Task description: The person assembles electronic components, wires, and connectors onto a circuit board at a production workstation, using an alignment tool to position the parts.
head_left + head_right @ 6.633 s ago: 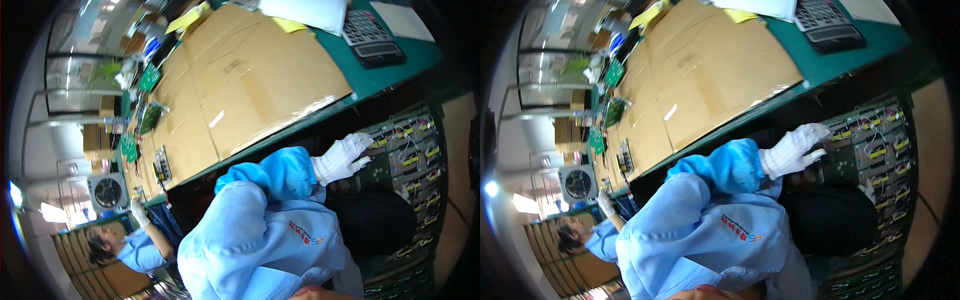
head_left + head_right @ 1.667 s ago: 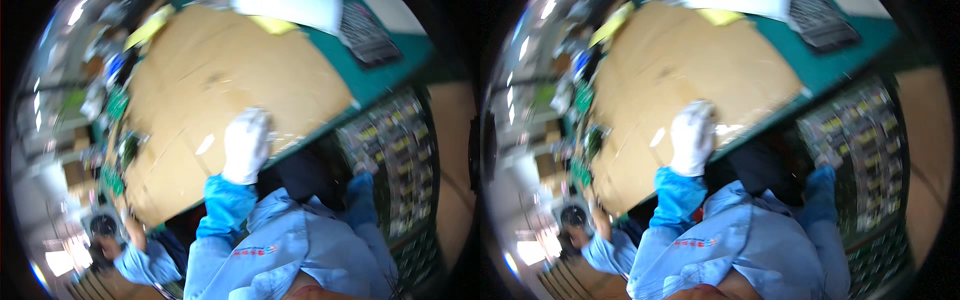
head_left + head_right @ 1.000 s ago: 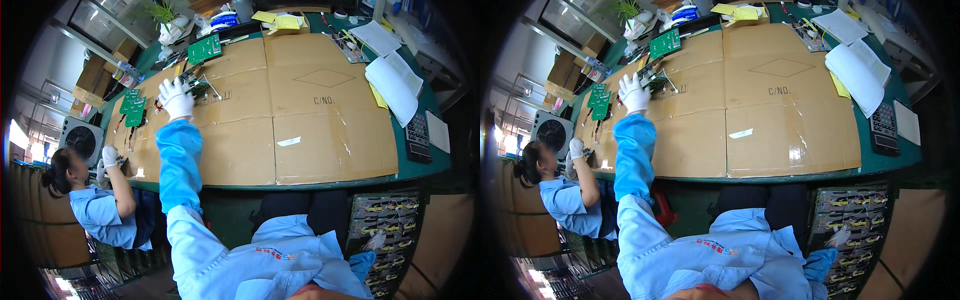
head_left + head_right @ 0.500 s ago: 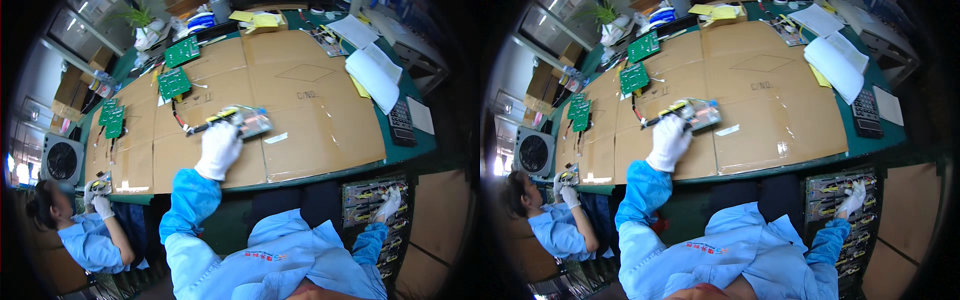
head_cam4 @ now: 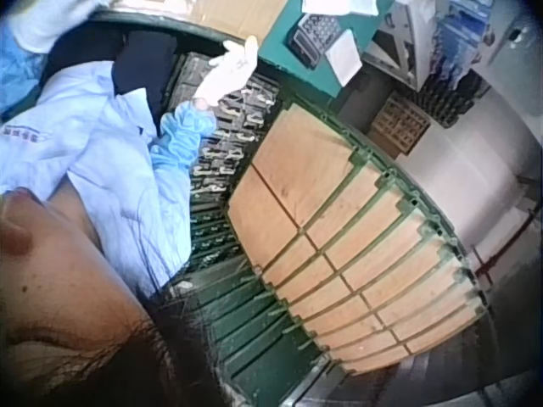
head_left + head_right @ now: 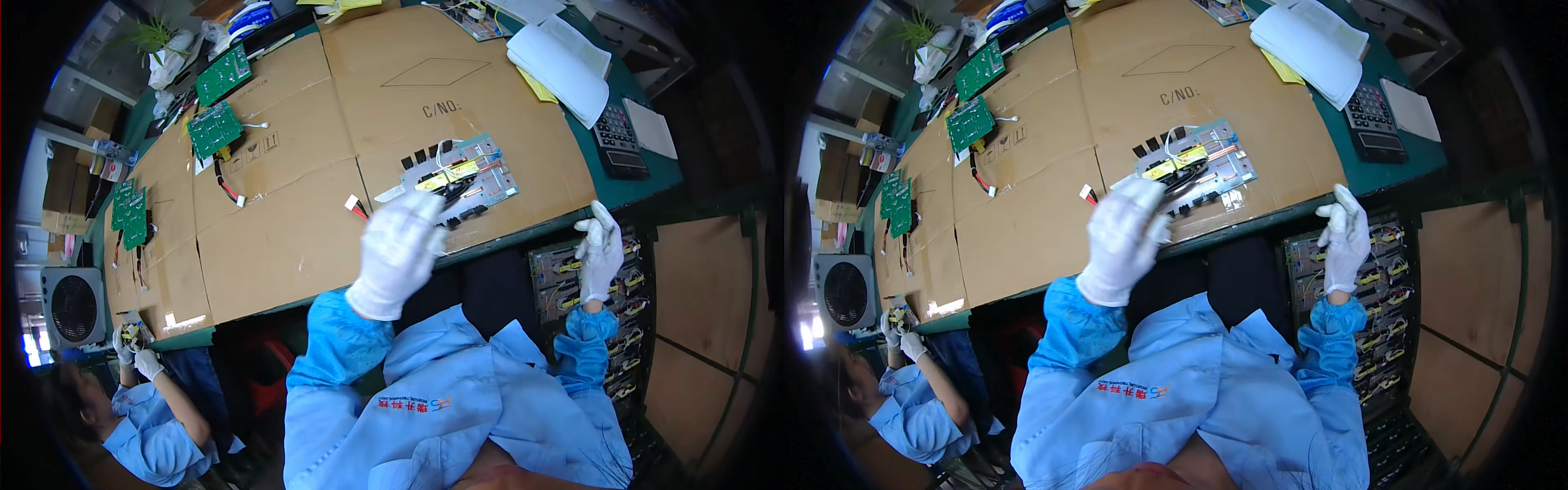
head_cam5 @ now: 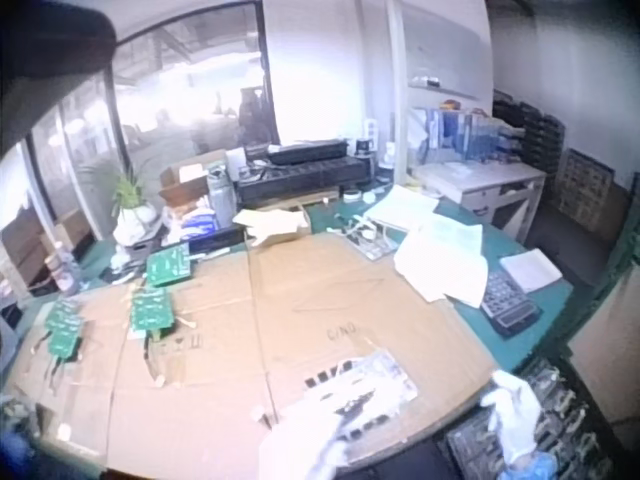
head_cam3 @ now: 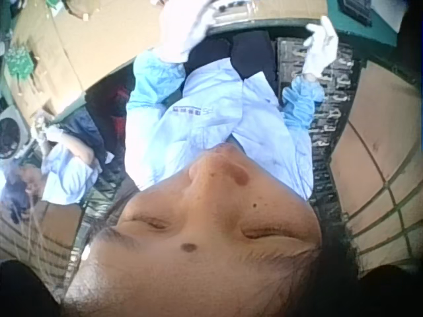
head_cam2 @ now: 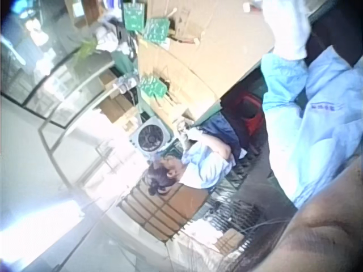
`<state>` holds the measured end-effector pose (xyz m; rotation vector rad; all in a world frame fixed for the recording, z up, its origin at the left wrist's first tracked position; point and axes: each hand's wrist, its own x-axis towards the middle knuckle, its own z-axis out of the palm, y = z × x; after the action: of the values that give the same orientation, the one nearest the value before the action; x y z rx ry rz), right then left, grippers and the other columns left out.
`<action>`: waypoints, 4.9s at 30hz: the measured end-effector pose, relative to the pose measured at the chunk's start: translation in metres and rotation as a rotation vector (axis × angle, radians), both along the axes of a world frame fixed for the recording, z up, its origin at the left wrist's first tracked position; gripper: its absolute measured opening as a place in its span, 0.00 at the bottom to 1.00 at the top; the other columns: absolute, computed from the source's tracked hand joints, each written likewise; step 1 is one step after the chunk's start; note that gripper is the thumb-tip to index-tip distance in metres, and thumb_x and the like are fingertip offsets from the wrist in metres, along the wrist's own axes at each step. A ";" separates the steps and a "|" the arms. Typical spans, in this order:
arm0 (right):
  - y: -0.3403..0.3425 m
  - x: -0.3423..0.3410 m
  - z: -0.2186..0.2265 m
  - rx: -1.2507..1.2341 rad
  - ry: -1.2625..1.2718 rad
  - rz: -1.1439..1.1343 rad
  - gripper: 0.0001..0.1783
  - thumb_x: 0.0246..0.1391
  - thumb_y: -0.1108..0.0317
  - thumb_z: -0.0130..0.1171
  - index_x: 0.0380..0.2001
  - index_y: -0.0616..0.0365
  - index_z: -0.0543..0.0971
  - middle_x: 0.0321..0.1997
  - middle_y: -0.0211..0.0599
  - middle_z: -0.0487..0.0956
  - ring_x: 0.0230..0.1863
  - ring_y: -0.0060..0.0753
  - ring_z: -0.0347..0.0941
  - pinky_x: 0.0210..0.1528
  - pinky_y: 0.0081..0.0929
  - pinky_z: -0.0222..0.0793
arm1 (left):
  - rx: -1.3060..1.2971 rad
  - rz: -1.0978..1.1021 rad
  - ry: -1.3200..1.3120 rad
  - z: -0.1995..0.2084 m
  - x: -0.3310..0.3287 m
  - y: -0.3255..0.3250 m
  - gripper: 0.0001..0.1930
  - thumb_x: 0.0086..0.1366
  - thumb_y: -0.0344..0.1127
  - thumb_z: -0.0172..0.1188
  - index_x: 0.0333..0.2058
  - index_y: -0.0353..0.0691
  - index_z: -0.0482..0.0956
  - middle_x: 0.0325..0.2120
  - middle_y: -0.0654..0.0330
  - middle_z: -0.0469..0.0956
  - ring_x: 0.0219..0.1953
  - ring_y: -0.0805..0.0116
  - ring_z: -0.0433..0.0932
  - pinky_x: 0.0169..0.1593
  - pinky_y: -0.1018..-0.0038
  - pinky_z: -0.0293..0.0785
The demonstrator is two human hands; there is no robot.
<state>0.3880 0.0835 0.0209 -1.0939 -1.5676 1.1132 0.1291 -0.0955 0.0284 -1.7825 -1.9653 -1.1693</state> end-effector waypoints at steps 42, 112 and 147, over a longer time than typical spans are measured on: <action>-0.016 -0.049 -0.006 -0.204 0.045 0.250 0.18 0.62 0.75 0.51 0.55 0.61 0.74 0.46 0.40 0.79 0.32 0.17 0.73 0.22 0.13 0.66 | -0.435 0.076 -0.062 0.024 0.015 0.101 0.14 0.58 0.41 0.63 0.36 0.36 0.81 0.33 0.49 0.80 0.39 0.51 0.79 0.45 0.63 0.73; -0.023 -0.036 -0.016 0.014 -0.144 0.197 0.16 0.59 0.75 0.54 0.51 0.55 0.78 0.42 0.33 0.78 0.31 0.18 0.70 0.30 0.16 0.68 | 0.405 -0.067 -1.497 -0.020 -0.005 0.000 0.21 0.68 0.32 0.48 0.55 0.25 0.66 0.42 0.47 0.78 0.50 0.57 0.75 0.60 0.59 0.68; -0.021 -0.072 -0.017 0.613 -0.414 0.132 0.17 0.37 0.73 0.66 0.36 0.58 0.77 0.28 0.40 0.72 0.30 0.48 0.73 0.28 0.37 0.70 | 0.415 -0.133 -1.620 -0.042 -0.012 0.003 0.23 0.67 0.36 0.51 0.57 0.27 0.65 0.40 0.55 0.77 0.48 0.64 0.73 0.59 0.64 0.64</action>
<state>0.3159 0.0629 0.0044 -0.8310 -2.1398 0.4277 0.1169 -0.0926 -0.0139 -0.5481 -1.7000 -3.3315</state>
